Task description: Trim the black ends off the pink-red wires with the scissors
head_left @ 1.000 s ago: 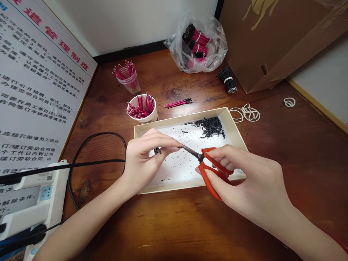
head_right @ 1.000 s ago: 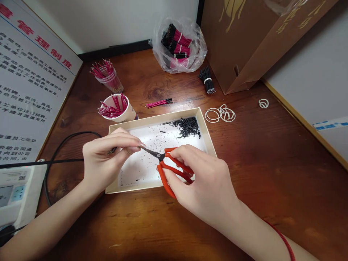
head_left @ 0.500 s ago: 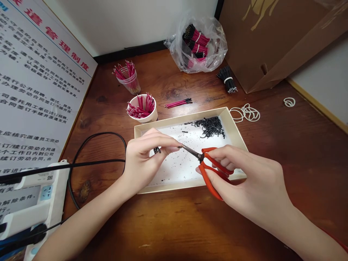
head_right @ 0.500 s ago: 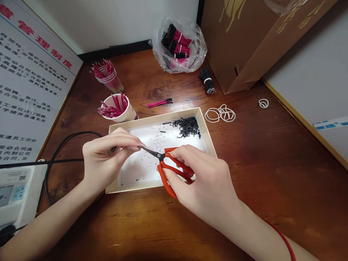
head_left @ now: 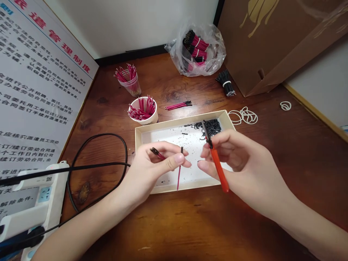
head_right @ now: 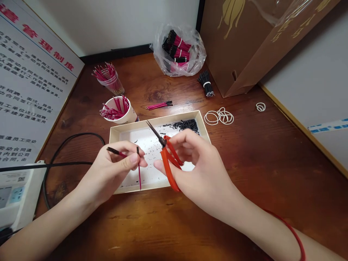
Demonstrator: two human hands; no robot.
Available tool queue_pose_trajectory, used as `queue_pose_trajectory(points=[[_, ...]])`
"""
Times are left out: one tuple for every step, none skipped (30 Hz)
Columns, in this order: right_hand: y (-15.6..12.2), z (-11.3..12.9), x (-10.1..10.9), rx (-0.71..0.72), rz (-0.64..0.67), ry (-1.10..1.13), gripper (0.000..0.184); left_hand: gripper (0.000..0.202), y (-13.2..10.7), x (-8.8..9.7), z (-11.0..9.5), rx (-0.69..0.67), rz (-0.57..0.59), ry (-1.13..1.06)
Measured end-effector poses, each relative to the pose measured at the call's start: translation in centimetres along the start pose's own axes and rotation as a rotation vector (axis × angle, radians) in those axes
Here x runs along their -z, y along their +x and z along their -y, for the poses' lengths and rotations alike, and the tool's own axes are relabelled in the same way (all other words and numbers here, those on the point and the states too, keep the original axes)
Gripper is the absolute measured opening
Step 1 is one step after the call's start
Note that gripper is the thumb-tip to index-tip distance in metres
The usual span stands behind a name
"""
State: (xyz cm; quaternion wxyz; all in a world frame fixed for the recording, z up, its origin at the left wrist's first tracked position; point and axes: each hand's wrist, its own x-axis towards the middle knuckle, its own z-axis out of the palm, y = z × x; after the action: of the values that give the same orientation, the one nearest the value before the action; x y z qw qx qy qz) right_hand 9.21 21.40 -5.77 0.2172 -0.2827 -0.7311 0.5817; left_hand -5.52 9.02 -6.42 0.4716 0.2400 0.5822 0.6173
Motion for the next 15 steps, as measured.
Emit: queue_pose_trajectory(points=[[0.4, 0.5, -0.1, -0.013, 0.029, 0.044, 0.030, 0.015, -0.3, -0.2, -0.2, 0.054, 0.030, -0.068], [0.8, 0.9, -0.2, -0.015, 0.061, 0.070, 0.030, 0.015, -0.5, -0.3, -0.3, 0.094, 0.059, -0.120], [1.2, 1.4, -0.3, -0.010, 0.090, 0.081, 0.030, 0.016, -0.7, -0.4, -0.5, 0.120, 0.081, -0.162], [1.4, 1.7, -0.5, 0.001, 0.113, 0.084, 0.029, 0.016, -0.9, -0.5, -0.7, 0.137, 0.097, -0.195], [1.6, 2.0, -0.6, 0.011, 0.130, 0.082, 0.027, 0.017, -1.0, -0.6, -0.9, 0.149, 0.106, -0.218], [1.8, 2.2, -0.7, 0.018, 0.139, 0.081, 0.025, 0.018, -1.0, -0.7, -1.1, 0.157, 0.108, -0.234], [1.8, 2.3, -0.7, 0.019, 0.144, 0.086, 0.022, 0.020, -1.1, -0.7, -1.2, 0.165, 0.106, -0.242], [1.9, 2.3, -0.8, 0.011, 0.150, 0.103, 0.020, 0.021, -1.0, -0.7, -1.3, 0.172, 0.102, -0.245], [1.9, 2.2, -0.8, -0.003, 0.160, 0.131, 0.019, 0.022, -1.0, -0.7, -1.4, 0.177, 0.098, -0.247], [1.9, 2.2, -0.9, -0.023, 0.175, 0.166, 0.020, 0.023, -1.0, -0.7, -1.5, 0.183, 0.095, -0.247], [1.9, 2.1, -0.9, -0.047, 0.194, 0.201, 0.021, 0.025, -1.0, -0.7, -1.6, 0.191, 0.093, -0.248], [2.0, 2.0, -0.9, -0.069, 0.213, 0.229, 0.023, 0.026, -1.0, -0.8, -1.6, 0.199, 0.092, -0.252], [2.0, 1.9, -0.9, -0.086, 0.232, 0.245, 0.024, 0.027, -1.0, -0.8, -1.6, 0.208, 0.093, -0.258], [2.0, 1.9, -0.9, -0.096, 0.247, 0.249, 0.025, 0.028, -1.0, -0.8, -1.6, 0.217, 0.091, -0.267], [2.0, 1.9, -0.9, -0.101, 0.255, 0.239, 0.025, 0.029, -1.0, -0.9, -1.7, 0.223, 0.089, -0.279]])
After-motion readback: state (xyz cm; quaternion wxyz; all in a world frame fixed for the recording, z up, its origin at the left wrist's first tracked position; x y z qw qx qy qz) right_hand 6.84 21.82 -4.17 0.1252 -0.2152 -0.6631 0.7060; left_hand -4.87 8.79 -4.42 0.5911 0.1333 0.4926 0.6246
